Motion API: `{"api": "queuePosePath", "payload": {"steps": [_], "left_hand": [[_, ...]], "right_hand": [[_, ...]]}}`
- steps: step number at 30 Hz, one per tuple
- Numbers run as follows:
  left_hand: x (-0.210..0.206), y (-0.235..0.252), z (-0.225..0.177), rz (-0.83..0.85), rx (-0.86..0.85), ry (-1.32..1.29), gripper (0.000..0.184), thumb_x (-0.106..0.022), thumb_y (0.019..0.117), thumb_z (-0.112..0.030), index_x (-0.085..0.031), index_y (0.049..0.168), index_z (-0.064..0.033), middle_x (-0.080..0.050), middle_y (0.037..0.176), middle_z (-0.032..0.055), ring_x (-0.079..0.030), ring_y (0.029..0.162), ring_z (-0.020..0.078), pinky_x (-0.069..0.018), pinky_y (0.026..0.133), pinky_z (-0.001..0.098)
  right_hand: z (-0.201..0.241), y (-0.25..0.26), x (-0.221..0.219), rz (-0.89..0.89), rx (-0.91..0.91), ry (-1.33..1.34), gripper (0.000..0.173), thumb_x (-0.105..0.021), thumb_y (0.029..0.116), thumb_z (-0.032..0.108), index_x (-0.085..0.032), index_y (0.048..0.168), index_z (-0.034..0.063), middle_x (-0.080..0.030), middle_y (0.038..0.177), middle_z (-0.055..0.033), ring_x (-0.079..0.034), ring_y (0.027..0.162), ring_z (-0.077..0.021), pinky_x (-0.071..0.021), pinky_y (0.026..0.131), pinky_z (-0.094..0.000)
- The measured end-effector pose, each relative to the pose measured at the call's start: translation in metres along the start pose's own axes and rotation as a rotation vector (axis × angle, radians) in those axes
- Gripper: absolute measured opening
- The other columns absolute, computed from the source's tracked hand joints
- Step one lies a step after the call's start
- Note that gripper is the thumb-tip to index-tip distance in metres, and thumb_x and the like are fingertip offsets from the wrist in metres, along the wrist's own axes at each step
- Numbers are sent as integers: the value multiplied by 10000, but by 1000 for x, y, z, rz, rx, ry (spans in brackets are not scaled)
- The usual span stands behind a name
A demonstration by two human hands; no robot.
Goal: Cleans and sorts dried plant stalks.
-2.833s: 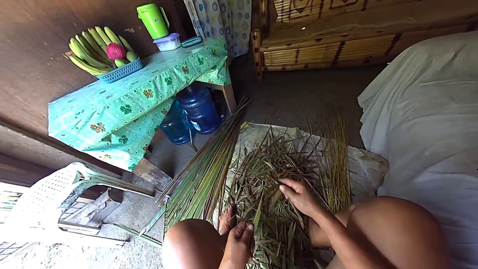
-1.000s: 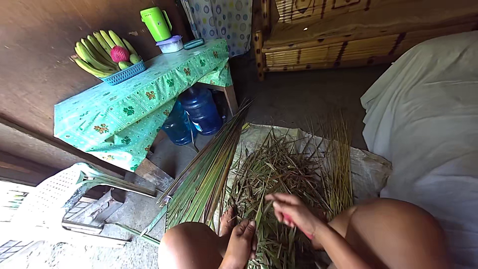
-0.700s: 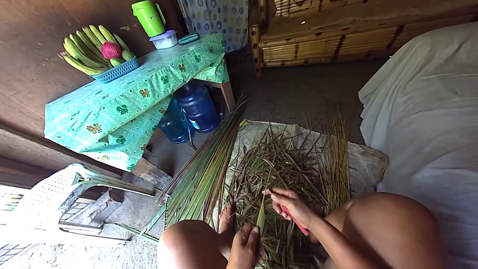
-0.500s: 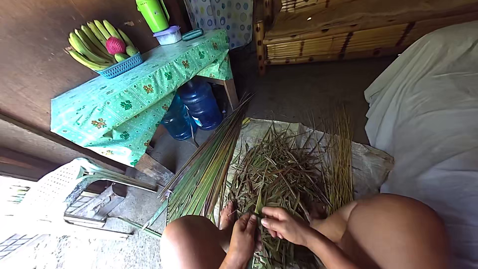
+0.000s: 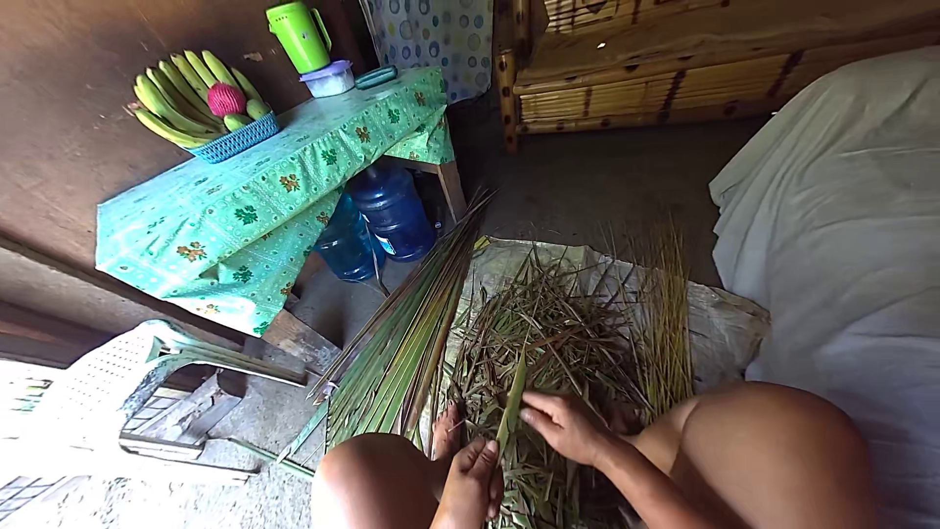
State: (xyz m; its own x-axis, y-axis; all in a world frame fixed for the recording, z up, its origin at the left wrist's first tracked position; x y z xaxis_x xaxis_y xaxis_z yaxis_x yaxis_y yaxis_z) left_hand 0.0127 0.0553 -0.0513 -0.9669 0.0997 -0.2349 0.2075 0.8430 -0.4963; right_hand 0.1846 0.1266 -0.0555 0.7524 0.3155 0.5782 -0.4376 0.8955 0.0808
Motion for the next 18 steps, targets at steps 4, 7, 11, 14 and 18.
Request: {"api": "queuePosePath", "payload": {"steps": [4, 7, 11, 14, 18], "left_hand": [[-6, -8, 4, 45, 45, -60, 323, -316, 1106, -143, -565, 907, -90, -455, 534, -69, -399, 405, -6, -345, 398, 138], [-4, -8, 6, 40, 58, -62, 321, -317, 1108, -145, -565, 915, -82, -462, 538, -64, -404, 403, -7, -351, 396, 139], [-5, 3, 1, 39, 60, -68, 326, -305, 1117, -155, -564, 942, -62, -523, 570, -33, -469, 425, 11, -412, 417, 143], [-15, 11, 0, 51, 69, -33, 312, -299, 1120, -151, -567, 1004, -40, -603, 632, 2, -587, 498, 61, -524, 492, 193], [-18, -2, 6, 73, 78, 99, 225, -342, 1111, -146, -535, 1115, -29, -682, 776, 38, -691, 665, 126, -591, 625, 268]], "right_hand": [[-36, 17, 36, -151, -282, 94, 412, -478, 1073, 251, -625, 1385, 25, -718, 1194, -170, -695, 1079, -267, -518, 1000, -493], [-55, 19, 47, -337, -398, 241, 367, -454, 1088, 203, -611, 1371, 30, -653, 887, -82, -565, 688, -130, -500, 685, -325], [-13, 1, 27, 2, -411, 584, 388, -429, 1051, 193, -609, 1348, 21, -571, 701, 18, -480, 524, -60, -408, 488, -228], [3, -12, -3, 286, -401, 733, 396, -445, 1033, 233, -589, 1347, 40, -555, 658, 50, -465, 486, -31, -385, 455, -193], [-3, -4, 3, 171, -443, 791, 360, -425, 1063, 195, -617, 1328, 43, -536, 642, 56, -446, 474, -26, -359, 436, -177]]}}
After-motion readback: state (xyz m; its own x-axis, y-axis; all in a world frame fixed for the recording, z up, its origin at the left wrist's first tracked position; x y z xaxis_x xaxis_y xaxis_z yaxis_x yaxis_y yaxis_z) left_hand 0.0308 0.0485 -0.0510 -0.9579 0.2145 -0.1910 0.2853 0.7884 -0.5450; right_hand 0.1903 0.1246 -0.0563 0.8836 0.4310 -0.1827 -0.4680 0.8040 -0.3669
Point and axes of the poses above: each hand's wrist, its own y-axis towards the middle knuckle, its own x-axis out of the back of the hand, z = x × y, the point moved 5 cm from there along y, towards the middle knuckle
